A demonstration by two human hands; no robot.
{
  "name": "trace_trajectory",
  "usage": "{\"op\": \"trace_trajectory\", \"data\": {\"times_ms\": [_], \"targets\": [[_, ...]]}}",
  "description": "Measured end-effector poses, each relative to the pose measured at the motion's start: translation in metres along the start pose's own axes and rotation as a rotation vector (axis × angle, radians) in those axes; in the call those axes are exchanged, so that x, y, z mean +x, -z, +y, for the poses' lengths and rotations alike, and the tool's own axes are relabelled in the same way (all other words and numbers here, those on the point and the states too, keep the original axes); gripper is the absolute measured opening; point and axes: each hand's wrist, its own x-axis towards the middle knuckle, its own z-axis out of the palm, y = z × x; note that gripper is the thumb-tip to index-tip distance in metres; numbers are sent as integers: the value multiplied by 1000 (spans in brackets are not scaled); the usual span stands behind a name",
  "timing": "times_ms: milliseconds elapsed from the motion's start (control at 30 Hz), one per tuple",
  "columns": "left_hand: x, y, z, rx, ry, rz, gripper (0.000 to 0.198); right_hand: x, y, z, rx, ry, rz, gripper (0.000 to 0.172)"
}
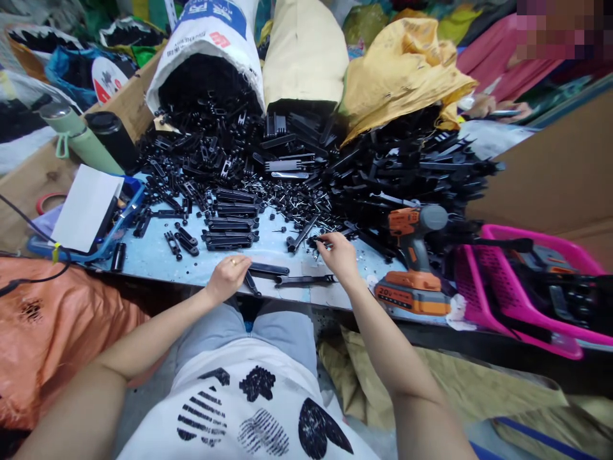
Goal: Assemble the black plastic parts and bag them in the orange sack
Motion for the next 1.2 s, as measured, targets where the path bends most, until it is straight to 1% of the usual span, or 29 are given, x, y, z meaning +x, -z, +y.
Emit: {"op": "trace_trajectory", "data": {"times_ms": [67, 133, 200, 300, 333, 367, 467, 500, 567, 633, 667, 733, 800, 867, 933, 1033, 1133, 1200], "targets": [[-5, -3, -5, 69, -113, 10, 24, -1, 0, -3, 81, 38, 48, 16], [-6, -2, -12, 107, -158, 27, 25, 0, 0, -4, 150, 65, 73, 16], [-5, 3, -19, 134, -198, 12, 26, 3, 1, -4, 147, 29, 112, 15], [-1, 9, -20, 147, -275, -67, 26, 5, 5, -7, 123, -67, 200, 17], [0, 10, -19, 143, -286, -83, 25, 3, 6, -10, 156, -67, 193, 18], [2, 10, -17, 138, -283, -93, 25, -1, 8, -16, 209, -44, 155, 19], [2, 9, -12, 134, -229, -98, 25, -22, 8, -38, 381, 75, -41, 17], [2, 8, -11, 135, -209, -99, 25, -30, 5, -45, 404, 110, -84, 16], [1, 7, -7, 156, -170, -72, 25, -44, -2, -54, 398, 176, -101, 15], [2, 5, -1, 193, -162, -36, 26, -52, -11, -56, 368, 227, -60, 14], [4, 2, 4, 206, -183, -44, 27, -54, -14, -56, 353, 242, -34, 14], [9, -7, 17, 210, -247, -138, 31, -55, -19, -53, 320, 265, -1, 15], [17, -20, 30, 202, -274, -287, 40, -56, -20, -50, 265, 298, 12, 17], [25, -33, 40, 219, -209, -410, 51, -59, -19, -46, 200, 341, 24, 19], [30, -42, 45, 237, -125, -501, 59, -63, -20, -43, 158, 403, 29, 21], [31, -46, 45, 237, -70, -577, 58, -69, -26, -35, 138, 514, -12, 25], [32, -44, 42, 207, -84, -600, 54, -71, -33, -22, 120, 560, -87, 31], [34, -44, 40, 190, -103, -610, 59, -68, -35, -11, 109, 589, -154, 38]]}}
